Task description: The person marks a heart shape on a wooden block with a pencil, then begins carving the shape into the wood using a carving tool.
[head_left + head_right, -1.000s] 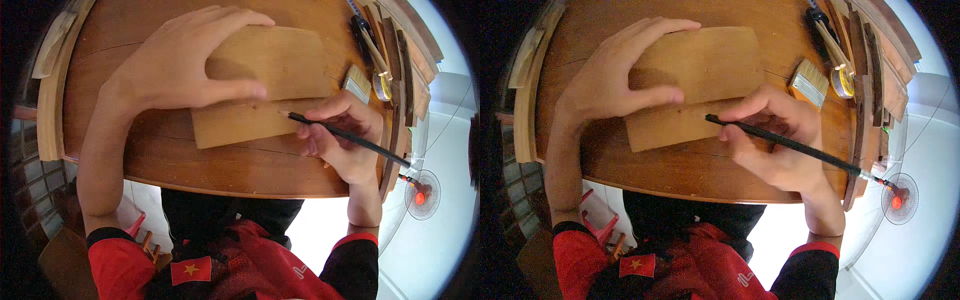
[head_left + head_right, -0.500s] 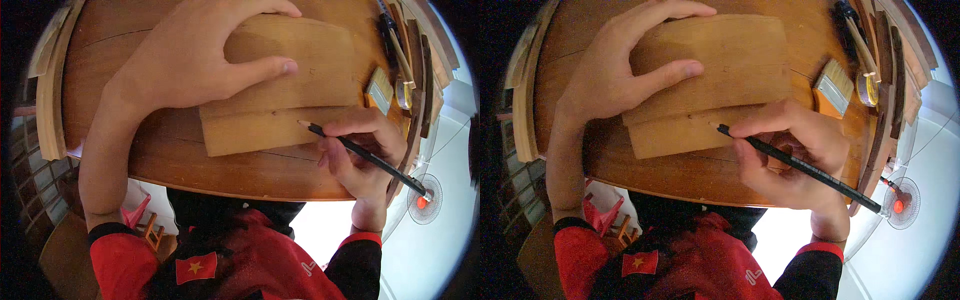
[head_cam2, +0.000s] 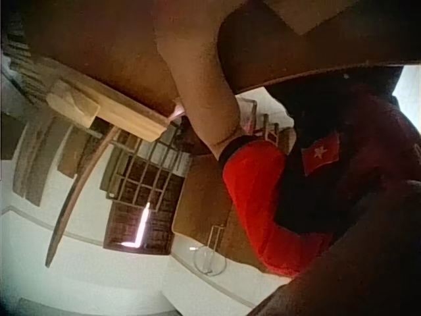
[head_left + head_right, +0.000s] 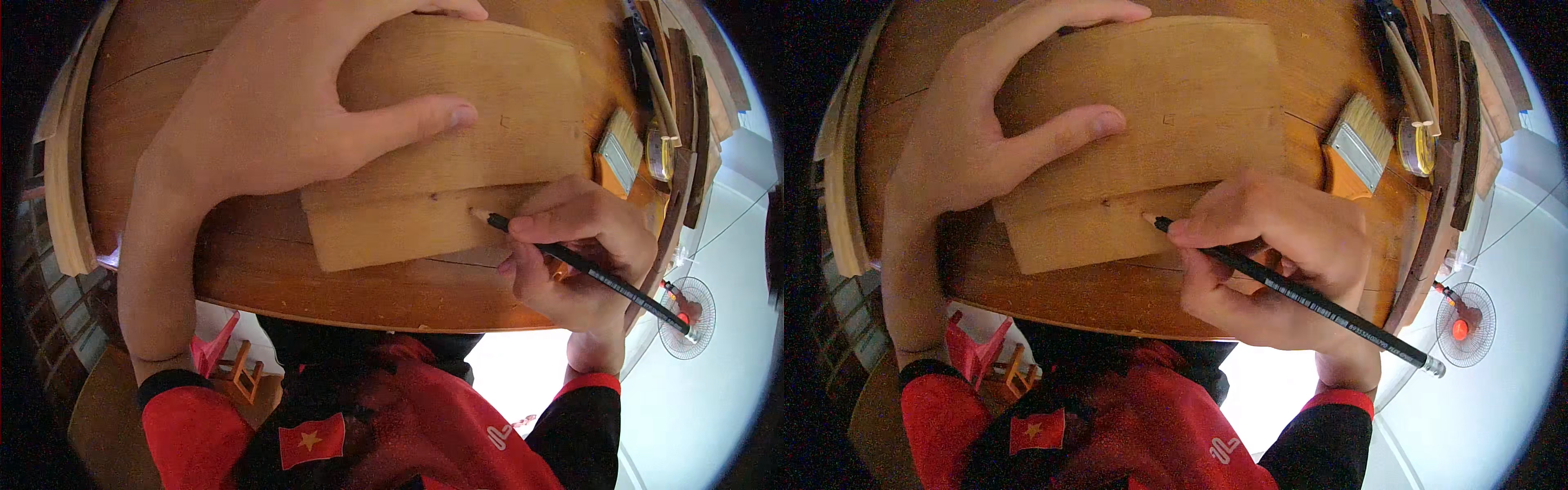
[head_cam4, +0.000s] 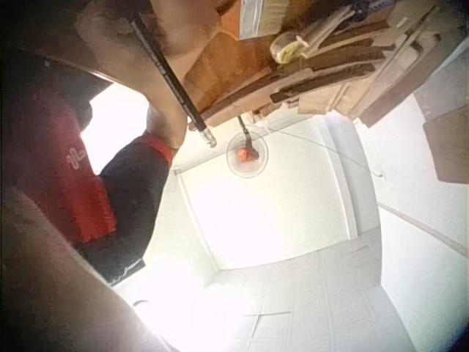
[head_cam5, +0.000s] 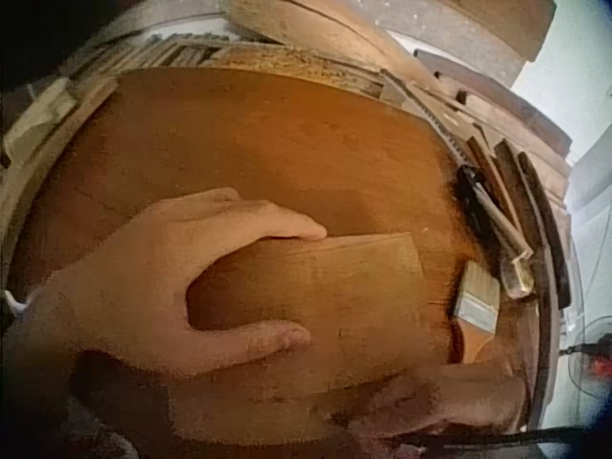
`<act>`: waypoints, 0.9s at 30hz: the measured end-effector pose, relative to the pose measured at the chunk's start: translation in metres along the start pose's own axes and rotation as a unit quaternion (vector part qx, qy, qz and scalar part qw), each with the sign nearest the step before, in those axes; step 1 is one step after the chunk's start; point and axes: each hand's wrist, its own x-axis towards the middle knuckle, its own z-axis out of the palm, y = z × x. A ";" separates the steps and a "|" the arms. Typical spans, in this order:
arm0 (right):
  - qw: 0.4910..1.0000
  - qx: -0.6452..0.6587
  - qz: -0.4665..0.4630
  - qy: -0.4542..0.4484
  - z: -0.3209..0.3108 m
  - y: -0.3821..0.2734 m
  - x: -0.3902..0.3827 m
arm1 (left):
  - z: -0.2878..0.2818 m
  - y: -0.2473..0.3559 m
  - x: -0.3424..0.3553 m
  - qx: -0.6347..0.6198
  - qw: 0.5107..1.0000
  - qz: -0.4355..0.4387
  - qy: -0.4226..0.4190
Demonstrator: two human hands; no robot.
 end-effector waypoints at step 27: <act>1.000 -0.014 -0.005 0.005 0.003 0.003 -0.002 | 0.013 -0.028 0.001 0.021 0.998 0.054 0.007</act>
